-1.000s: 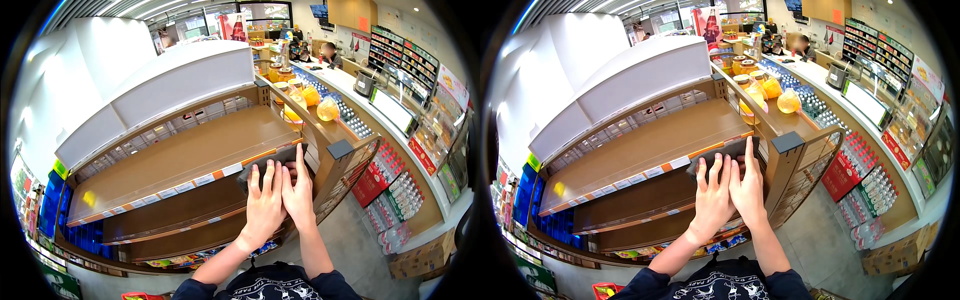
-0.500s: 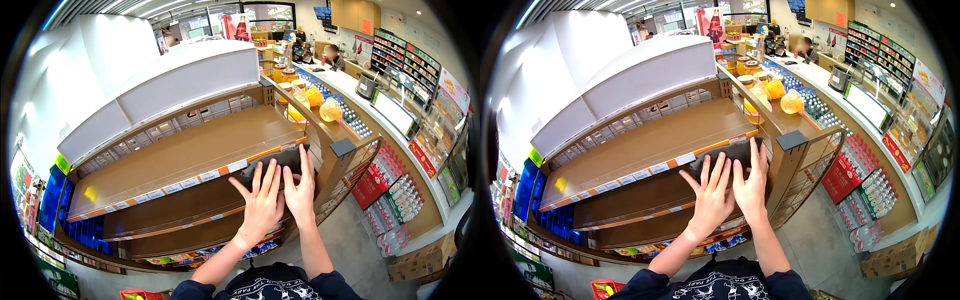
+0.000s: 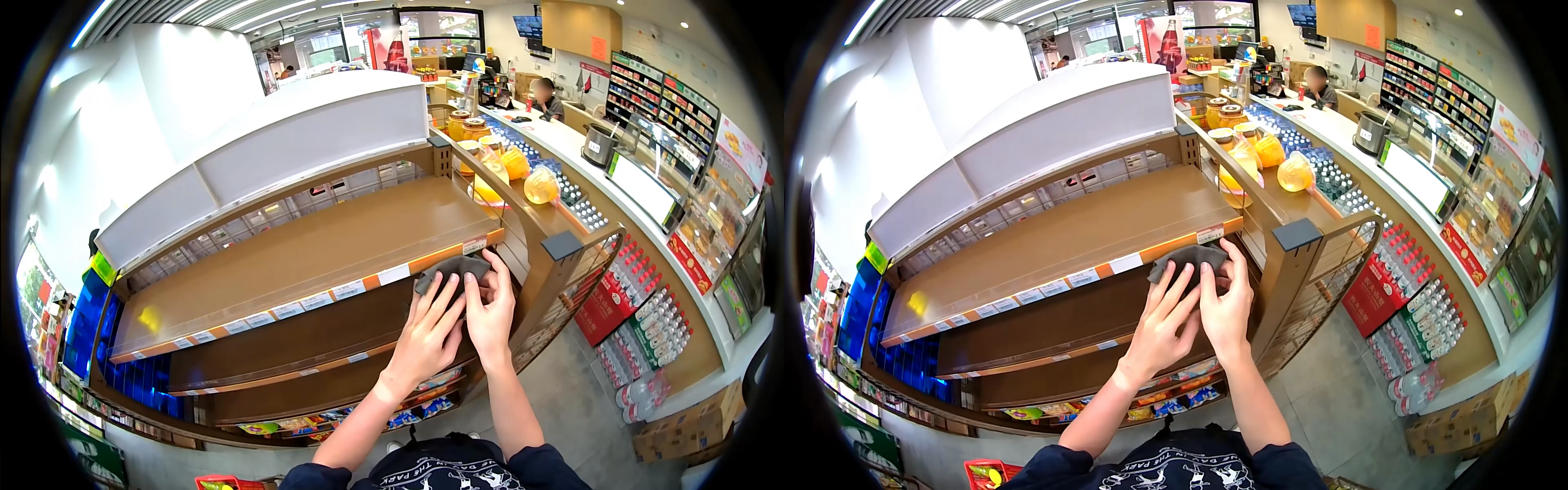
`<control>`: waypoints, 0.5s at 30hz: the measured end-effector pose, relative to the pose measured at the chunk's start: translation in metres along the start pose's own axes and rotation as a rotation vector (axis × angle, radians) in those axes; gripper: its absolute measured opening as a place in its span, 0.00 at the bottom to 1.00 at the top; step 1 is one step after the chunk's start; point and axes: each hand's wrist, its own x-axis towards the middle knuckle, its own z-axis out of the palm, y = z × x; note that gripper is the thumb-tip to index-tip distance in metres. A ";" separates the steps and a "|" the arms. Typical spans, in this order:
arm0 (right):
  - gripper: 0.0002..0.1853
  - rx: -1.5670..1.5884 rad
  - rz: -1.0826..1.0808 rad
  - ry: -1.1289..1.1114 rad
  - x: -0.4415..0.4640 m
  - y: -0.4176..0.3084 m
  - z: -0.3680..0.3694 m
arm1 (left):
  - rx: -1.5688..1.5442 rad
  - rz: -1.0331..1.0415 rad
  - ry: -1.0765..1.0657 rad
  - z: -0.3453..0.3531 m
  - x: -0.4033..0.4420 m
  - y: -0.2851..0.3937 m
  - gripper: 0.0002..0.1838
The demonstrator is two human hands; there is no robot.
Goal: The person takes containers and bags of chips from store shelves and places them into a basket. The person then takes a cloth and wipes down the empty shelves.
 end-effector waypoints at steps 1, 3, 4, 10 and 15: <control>0.22 0.010 -0.013 0.007 -0.001 0.001 0.001 | -0.011 0.010 0.015 -0.001 -0.001 -0.001 0.24; 0.20 0.041 -0.008 0.013 -0.004 -0.003 0.003 | -0.032 0.000 0.015 -0.001 -0.006 -0.002 0.23; 0.20 0.040 -0.005 0.007 -0.007 -0.003 0.002 | -0.054 -0.009 0.011 -0.002 -0.009 -0.003 0.23; 0.16 -0.016 0.000 -0.020 -0.024 -0.012 -0.004 | -0.108 -0.071 0.069 -0.006 -0.023 -0.003 0.22; 0.18 -0.081 -0.021 -0.079 -0.032 -0.020 -0.014 | -0.219 -0.075 0.094 -0.003 -0.031 -0.002 0.22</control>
